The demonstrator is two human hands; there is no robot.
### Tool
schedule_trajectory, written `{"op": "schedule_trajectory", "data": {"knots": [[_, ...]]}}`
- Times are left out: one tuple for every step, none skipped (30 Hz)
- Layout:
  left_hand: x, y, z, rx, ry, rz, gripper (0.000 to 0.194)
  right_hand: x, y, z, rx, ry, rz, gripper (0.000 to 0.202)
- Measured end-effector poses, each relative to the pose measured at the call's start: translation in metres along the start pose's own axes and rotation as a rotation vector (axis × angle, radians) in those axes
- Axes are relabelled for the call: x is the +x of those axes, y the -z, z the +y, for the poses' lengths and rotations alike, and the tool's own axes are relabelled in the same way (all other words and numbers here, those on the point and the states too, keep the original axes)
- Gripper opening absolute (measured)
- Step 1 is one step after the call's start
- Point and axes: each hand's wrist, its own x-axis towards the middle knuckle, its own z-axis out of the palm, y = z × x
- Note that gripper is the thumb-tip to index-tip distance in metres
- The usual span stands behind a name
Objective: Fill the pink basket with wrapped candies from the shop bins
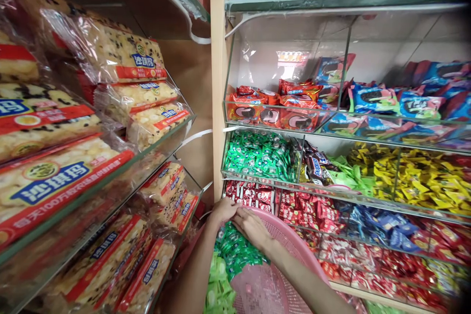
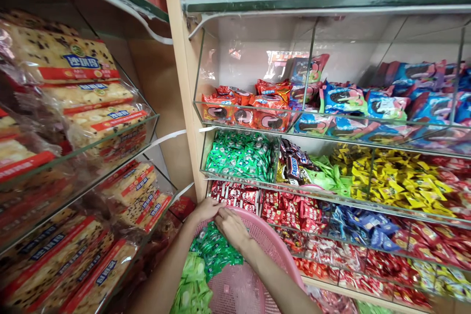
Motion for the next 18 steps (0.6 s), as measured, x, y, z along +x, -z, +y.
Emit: {"op": "schedule_trajectory", "data": {"knots": [[-0.0001,-0.0001,0.0000,0.016,-0.002,0.007,0.052,0.0011,-0.0001,-0.0001,-0.006,-0.011,-0.010,0.025],[-0.0002,-0.0002,0.0000,0.039,-0.011,0.014,0.053,0.0019,-0.0005,-0.0006,-0.015,-0.017,-0.020,0.025],[-0.0004,-0.0002,0.0000,0.058,-0.022,0.020,0.053,0.0025,-0.0011,-0.0014,-0.025,-0.022,-0.028,0.024],[-0.0006,-0.0001,-0.0001,0.063,-0.027,0.019,0.054,0.0029,-0.0016,-0.0023,-0.035,-0.027,-0.031,0.024],[-0.0007,0.0000,-0.0002,0.064,-0.032,0.020,0.054,0.0029,-0.0019,-0.0032,-0.046,-0.030,-0.035,0.024],[-0.0008,0.0001,-0.0002,0.064,-0.034,0.022,0.054,0.0028,-0.0022,-0.0042,-0.055,-0.033,-0.039,0.023],[-0.0009,0.0002,-0.0003,0.065,-0.033,0.024,0.054,0.0026,-0.0024,-0.0050,-0.061,-0.036,-0.043,0.023],[-0.0010,0.0003,-0.0002,0.067,-0.031,0.028,0.054,0.0023,-0.0025,-0.0058,-0.063,-0.040,-0.046,0.022],[-0.0010,0.0003,-0.0002,0.070,-0.031,0.031,0.054,0.0021,-0.0027,-0.0065,-0.061,-0.044,-0.051,0.022],[-0.0009,0.0004,-0.0001,0.076,-0.031,0.031,0.054,0.0018,-0.0030,-0.0070,-0.057,-0.049,-0.055,0.022],[-0.0008,0.0004,0.0001,0.082,-0.031,0.032,0.054,0.0017,-0.0035,-0.0074,-0.051,-0.052,-0.059,0.022],[-0.0007,0.0003,0.0002,0.088,-0.031,0.032,0.054,0.0016,-0.0040,-0.0077,-0.044,-0.054,-0.062,0.022],[-0.0006,0.0003,0.0002,0.091,-0.031,0.031,0.054,0.0017,-0.0047,-0.0079,-0.038,-0.054,-0.064,0.022],[-0.0004,0.0002,0.0001,0.090,-0.032,0.031,0.054,0.0017,-0.0054,-0.0079,-0.032,-0.054,-0.065,0.022],[-0.0002,0.0001,-0.0001,0.087,-0.034,0.030,0.054,0.0018,-0.0061,-0.0079,-0.030,-0.053,-0.064,0.022],[0.0000,-0.0001,-0.0004,0.078,-0.035,0.028,0.054,0.0019,-0.0067,-0.0078,-0.029,-0.052,-0.062,0.022],[0.0001,-0.0002,-0.0007,0.056,-0.030,0.021,0.053,0.0020,-0.0071,-0.0078,-0.031,-0.049,-0.059,0.022],[0.0003,-0.0003,-0.0011,0.027,-0.018,0.010,0.052,0.0020,-0.0074,-0.0077,-0.033,-0.046,-0.056,0.022]]}}
